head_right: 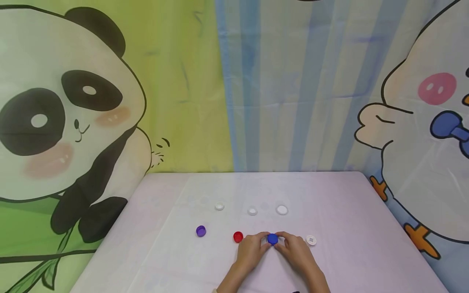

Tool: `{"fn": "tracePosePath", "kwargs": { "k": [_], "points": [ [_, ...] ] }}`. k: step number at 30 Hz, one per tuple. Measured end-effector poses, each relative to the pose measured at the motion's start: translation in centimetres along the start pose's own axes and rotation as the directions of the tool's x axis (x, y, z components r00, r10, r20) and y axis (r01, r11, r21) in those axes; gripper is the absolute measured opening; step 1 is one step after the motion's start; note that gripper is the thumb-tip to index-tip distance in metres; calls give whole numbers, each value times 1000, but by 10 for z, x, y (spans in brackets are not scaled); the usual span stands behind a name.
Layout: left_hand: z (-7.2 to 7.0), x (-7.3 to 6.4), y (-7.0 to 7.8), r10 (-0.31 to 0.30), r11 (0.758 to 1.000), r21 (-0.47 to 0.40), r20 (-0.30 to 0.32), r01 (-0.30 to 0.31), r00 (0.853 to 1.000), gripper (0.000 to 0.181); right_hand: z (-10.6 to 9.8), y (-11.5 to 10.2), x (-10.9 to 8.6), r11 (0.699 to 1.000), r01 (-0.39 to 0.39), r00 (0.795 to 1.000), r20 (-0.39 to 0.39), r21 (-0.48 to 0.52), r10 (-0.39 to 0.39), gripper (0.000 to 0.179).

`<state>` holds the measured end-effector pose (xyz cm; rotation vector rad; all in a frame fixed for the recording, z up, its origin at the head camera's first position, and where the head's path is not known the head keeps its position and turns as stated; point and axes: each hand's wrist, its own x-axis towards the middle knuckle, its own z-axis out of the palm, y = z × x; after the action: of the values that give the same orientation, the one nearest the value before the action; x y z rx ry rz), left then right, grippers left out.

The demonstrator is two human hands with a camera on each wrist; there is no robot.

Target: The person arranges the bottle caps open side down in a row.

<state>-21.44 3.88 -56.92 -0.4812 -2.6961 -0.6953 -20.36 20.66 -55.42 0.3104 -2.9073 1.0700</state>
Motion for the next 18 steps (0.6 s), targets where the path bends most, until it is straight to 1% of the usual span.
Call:
{"fn": "tracePosePath", "kwargs": {
  "k": [2, 4, 6, 9, 11, 13, 15, 18],
  "points": [
    [-4, -1, 1, -12, 1000, 6, 1, 12, 1000, 29, -1, 0, 0, 1000, -13, 1000, 4, 1, 13, 39],
    [-10, -2, 1, -23, 1000, 1, -9, 23, 1000, 30, -1, -2, 0, 1000, -24, 1000, -1, -2, 24, 46],
    [-20, -3, -1, -32, 999, -7, -27, 32, 999, 30, -2, -5, 0, 1000, -23, 999, -24, -3, 23, 52],
    [-40, -2, -7, -35, 998, -52, -71, 32, 997, 32, -4, -12, 1, 1000, 4, 997, -84, 9, -3, 55],
    [-54, 0, -14, -48, 996, -83, -100, 40, 994, 33, -5, -18, 2, 999, 34, 991, -130, 23, -31, 55],
    [-68, 2, -23, -81, 989, -131, -108, 67, 991, 34, -6, -25, 4, 997, 69, 984, -168, 33, -63, 52],
    [-79, 3, -34, -124, 980, -171, -96, 107, 988, 36, -5, -33, 8, 994, 100, 976, -197, 43, -90, 48],
    [-87, 2, -51, -171, 967, -200, -66, 155, 983, 37, -1, -46, 16, 987, 147, 967, -220, 59, -130, 42]
  ]
}}
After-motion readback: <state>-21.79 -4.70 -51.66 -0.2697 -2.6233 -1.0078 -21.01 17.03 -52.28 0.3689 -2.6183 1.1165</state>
